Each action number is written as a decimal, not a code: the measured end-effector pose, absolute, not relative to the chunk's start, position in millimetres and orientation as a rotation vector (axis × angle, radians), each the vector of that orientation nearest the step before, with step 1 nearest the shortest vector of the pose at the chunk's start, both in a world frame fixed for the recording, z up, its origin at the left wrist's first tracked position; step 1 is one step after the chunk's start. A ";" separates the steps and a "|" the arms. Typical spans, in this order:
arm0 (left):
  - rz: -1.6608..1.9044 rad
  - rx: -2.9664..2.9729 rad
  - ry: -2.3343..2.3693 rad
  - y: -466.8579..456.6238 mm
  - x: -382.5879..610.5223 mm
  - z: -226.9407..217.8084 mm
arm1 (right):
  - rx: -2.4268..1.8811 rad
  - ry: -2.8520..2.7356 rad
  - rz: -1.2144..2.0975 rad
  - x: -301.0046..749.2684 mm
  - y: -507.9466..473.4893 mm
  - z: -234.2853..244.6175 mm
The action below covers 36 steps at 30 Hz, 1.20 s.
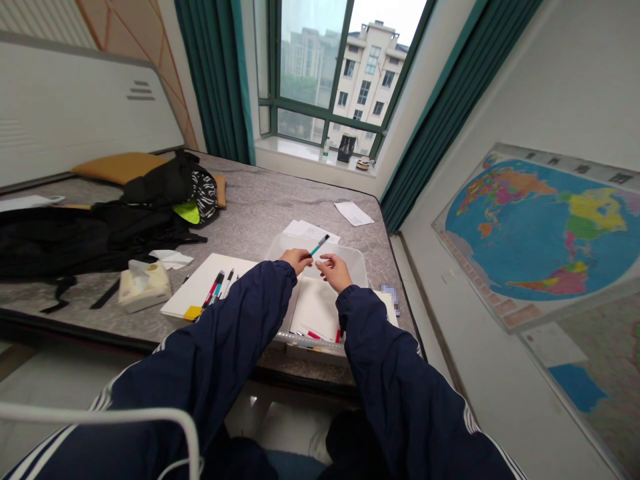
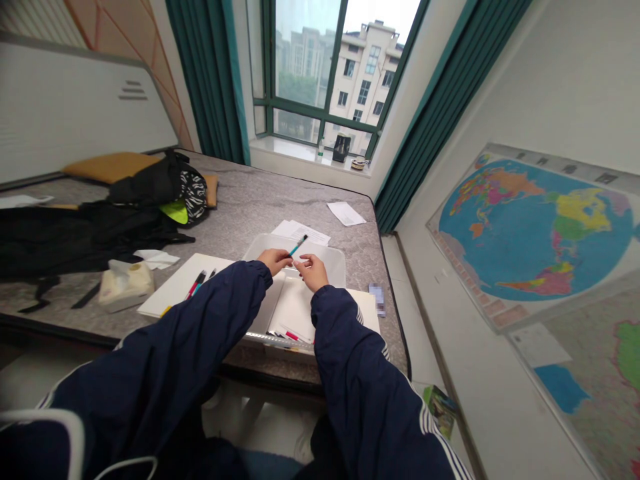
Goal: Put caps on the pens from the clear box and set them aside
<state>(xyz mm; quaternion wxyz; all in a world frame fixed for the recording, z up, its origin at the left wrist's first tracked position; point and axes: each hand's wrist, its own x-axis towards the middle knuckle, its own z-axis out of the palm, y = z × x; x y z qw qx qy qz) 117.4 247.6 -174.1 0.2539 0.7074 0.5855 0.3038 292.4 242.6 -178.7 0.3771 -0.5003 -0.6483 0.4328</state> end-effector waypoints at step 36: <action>1.036 1.675 1.871 204.4 112.9 -143.3 | -0.445 -3.240 0.963 269.4 160.5 -201.4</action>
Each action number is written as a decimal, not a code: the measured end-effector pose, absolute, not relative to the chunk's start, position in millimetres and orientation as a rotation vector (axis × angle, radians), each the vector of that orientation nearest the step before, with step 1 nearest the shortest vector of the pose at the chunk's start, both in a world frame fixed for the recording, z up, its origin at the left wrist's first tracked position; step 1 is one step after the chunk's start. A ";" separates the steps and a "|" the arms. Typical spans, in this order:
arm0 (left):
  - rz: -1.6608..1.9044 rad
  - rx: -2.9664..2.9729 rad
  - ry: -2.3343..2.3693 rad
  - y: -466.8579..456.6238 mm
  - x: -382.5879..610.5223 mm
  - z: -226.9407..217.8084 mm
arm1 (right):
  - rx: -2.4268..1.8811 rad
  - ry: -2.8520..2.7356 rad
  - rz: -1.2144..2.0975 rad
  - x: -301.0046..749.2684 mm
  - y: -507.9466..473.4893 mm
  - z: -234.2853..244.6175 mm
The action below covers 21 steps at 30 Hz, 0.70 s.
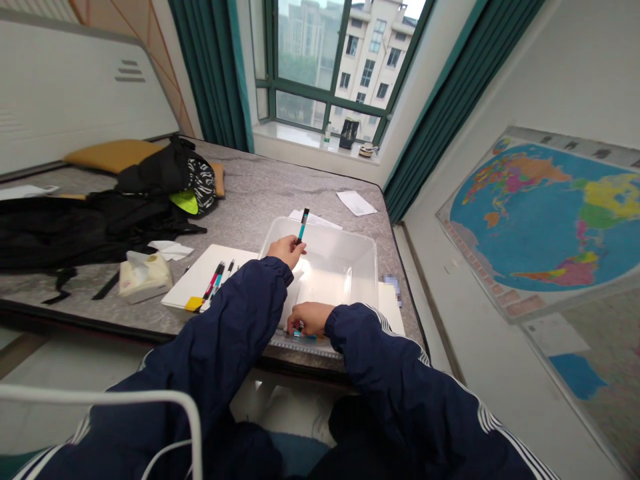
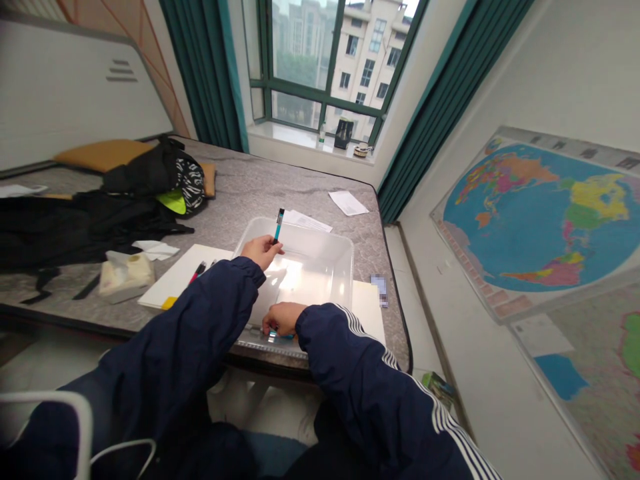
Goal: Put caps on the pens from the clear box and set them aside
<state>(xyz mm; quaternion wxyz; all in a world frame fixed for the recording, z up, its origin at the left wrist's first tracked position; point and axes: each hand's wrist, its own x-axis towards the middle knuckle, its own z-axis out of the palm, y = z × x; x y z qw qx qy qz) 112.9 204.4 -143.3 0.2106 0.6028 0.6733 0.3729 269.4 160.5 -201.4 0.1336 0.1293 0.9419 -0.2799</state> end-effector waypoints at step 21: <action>0.997 1.673 1.833 207.2 110.9 -147.0 | 0.526 2.651 -0.875 264.5 152.0 -199.0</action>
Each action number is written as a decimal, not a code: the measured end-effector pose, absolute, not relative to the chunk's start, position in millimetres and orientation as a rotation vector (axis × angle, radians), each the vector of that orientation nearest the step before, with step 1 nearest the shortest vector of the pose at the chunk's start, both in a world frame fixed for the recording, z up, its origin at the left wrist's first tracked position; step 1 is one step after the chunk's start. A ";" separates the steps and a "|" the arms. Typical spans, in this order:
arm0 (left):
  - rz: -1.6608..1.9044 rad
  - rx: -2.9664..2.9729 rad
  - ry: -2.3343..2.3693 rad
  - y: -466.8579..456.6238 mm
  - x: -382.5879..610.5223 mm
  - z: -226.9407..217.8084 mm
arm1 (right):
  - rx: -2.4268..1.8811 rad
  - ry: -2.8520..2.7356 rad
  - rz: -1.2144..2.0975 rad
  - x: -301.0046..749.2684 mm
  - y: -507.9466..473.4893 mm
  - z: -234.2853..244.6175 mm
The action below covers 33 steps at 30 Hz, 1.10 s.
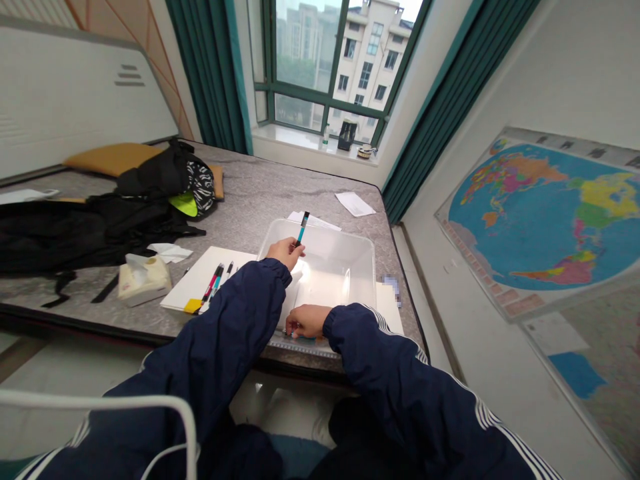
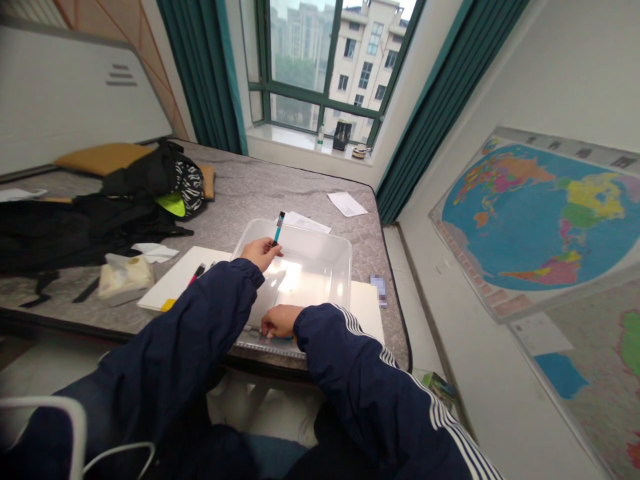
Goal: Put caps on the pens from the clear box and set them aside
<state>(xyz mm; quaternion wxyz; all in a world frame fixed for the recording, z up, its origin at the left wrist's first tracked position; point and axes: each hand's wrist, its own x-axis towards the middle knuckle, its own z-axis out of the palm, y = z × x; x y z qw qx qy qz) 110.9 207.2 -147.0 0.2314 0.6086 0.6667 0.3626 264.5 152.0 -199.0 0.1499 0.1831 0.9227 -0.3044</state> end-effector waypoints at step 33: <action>0.383 1.822 1.732 228.6 118.9 -179.0 | 2.608 2.302 -2.443 305.0 245.6 -172.8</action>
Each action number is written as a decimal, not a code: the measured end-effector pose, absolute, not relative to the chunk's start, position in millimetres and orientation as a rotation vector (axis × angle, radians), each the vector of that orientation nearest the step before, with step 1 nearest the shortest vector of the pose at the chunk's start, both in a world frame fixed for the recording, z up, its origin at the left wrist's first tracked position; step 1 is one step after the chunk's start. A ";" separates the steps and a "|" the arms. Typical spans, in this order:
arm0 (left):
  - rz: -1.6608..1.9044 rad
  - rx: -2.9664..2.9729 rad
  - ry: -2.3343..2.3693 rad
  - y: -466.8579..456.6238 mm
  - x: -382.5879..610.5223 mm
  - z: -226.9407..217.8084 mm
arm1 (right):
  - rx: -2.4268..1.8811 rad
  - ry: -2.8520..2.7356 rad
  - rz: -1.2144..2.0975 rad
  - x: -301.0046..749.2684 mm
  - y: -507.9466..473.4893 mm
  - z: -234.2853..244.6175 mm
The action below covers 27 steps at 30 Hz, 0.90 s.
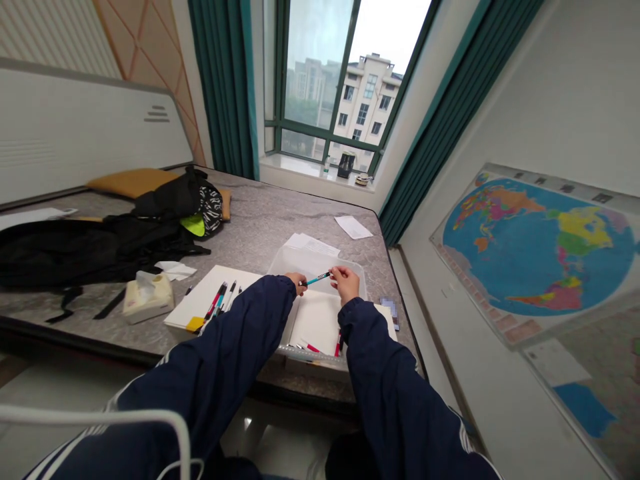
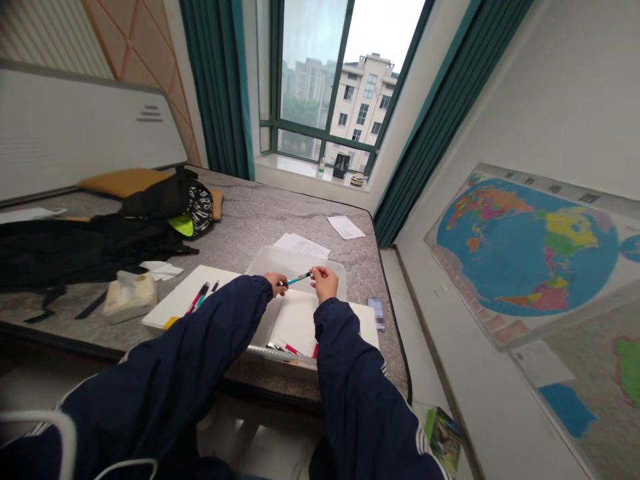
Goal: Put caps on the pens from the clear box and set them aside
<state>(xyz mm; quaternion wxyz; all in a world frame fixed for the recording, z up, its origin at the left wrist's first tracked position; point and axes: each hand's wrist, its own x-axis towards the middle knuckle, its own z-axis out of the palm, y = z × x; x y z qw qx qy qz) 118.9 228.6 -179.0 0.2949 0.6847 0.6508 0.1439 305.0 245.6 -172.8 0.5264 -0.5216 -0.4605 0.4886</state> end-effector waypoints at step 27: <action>0.629 1.957 1.484 231.5 123.5 -174.6 | -1.062 -0.948 1.365 304.8 245.5 -172.3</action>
